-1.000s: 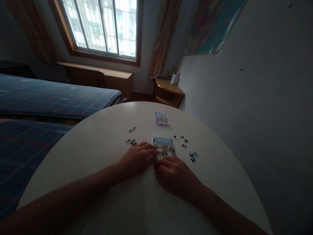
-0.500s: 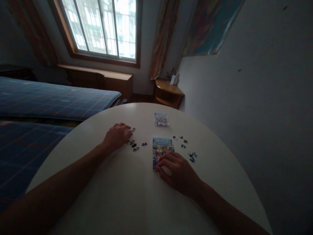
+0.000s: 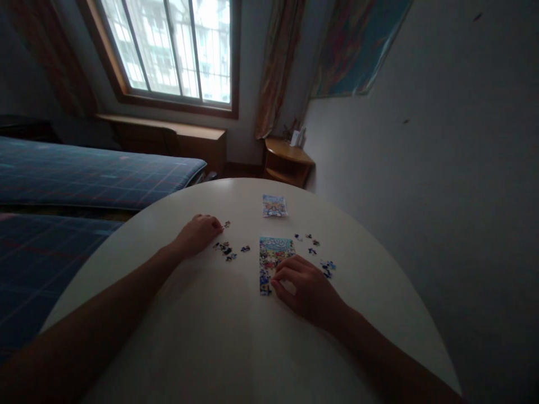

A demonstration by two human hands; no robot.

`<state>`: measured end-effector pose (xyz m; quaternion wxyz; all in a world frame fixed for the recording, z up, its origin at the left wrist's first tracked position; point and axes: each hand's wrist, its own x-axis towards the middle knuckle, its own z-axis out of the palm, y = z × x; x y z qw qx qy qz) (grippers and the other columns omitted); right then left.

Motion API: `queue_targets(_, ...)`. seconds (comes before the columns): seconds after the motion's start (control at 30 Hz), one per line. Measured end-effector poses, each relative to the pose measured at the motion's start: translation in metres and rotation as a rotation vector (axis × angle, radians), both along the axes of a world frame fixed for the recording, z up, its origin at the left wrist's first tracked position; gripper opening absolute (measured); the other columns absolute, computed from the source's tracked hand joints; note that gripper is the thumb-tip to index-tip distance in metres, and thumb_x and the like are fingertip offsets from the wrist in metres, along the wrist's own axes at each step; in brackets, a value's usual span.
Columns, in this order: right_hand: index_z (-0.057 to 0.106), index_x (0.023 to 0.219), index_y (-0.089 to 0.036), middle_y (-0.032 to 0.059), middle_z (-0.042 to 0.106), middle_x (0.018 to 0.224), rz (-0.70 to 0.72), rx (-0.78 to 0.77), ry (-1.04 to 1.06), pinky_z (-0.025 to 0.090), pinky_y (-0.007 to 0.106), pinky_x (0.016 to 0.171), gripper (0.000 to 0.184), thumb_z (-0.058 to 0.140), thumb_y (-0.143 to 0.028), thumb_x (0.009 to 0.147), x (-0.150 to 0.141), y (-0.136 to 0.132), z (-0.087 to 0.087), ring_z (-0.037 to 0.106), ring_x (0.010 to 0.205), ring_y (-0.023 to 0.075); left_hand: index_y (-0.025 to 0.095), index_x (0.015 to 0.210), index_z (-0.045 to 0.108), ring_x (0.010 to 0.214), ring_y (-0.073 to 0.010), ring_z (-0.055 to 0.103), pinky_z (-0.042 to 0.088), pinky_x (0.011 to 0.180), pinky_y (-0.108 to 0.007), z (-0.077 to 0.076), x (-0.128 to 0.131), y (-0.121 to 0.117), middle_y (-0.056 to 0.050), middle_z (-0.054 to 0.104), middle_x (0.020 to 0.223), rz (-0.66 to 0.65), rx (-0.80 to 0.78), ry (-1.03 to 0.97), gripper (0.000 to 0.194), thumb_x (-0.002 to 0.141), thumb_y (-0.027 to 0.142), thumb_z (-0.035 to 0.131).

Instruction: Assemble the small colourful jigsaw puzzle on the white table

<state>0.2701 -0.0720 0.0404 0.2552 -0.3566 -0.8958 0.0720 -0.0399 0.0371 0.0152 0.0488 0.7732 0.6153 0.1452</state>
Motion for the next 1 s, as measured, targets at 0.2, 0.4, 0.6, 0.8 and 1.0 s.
queue_targets(0.2,0.066,0.081,-0.019,0.0062,0.070,0.092,-0.009,0.007,-0.013,0.053,0.036,0.085,0.009,0.061,-0.018,0.088,0.000,0.001,0.001,0.063,0.092,0.0193,0.020,0.110,0.066,0.102,-0.0272,0.060,0.047,0.088,-0.037,0.004,0.002,-0.007,-0.011,0.069,0.107,-0.037,0.013,0.059,0.034,0.095,0.033,0.039)
queue_targets(0.4,0.066,0.083,-0.020,0.0057,0.070,0.092,-0.006,0.003,-0.015,0.053,0.036,0.086,0.008,0.061,-0.019,0.089,0.000,0.001,0.001,0.063,0.093,0.0192,0.016,0.104,0.067,0.103,-0.0277,0.059,0.043,0.097,-0.039,0.002,-0.004,-0.003,-0.013,0.067,0.105,-0.075,-0.003,0.063,0.034,0.094,0.033,0.039)
queue_targets(0.6,0.067,0.082,-0.020,0.0058,0.070,0.092,-0.021,0.001,-0.045,0.053,0.036,0.084,0.009,0.061,-0.021,0.089,0.001,0.002,0.000,0.062,0.091,0.0192,0.018,0.101,0.065,0.104,-0.0272,0.059,0.044,0.096,-0.039,0.000,-0.011,0.001,-0.011,0.068,0.106,-0.081,-0.023,-0.012,0.028,0.088,0.033,0.046)
queue_targets(0.8,0.067,0.083,-0.020,0.0058,0.071,0.092,-0.018,0.006,-0.033,0.053,0.035,0.084,0.009,0.061,-0.021,0.090,0.002,0.004,-0.002,0.063,0.090,0.0191,0.018,0.103,0.067,0.088,-0.0235,0.066,0.049,0.082,-0.035,0.008,-0.006,-0.005,-0.008,0.072,0.097,-0.054,-0.036,-0.146,0.029,0.085,0.034,0.050)
queue_targets(1.0,0.068,0.084,-0.020,0.0058,0.072,0.090,-0.054,0.014,0.009,0.051,0.035,0.083,0.008,0.062,-0.021,0.089,0.003,0.007,-0.001,0.064,0.089,0.0189,0.019,0.095,0.069,0.079,-0.0192,0.067,0.052,0.072,-0.031,0.019,0.036,-0.032,-0.006,0.075,0.093,-0.041,-0.094,-0.577,0.028,0.083,0.042,0.058)
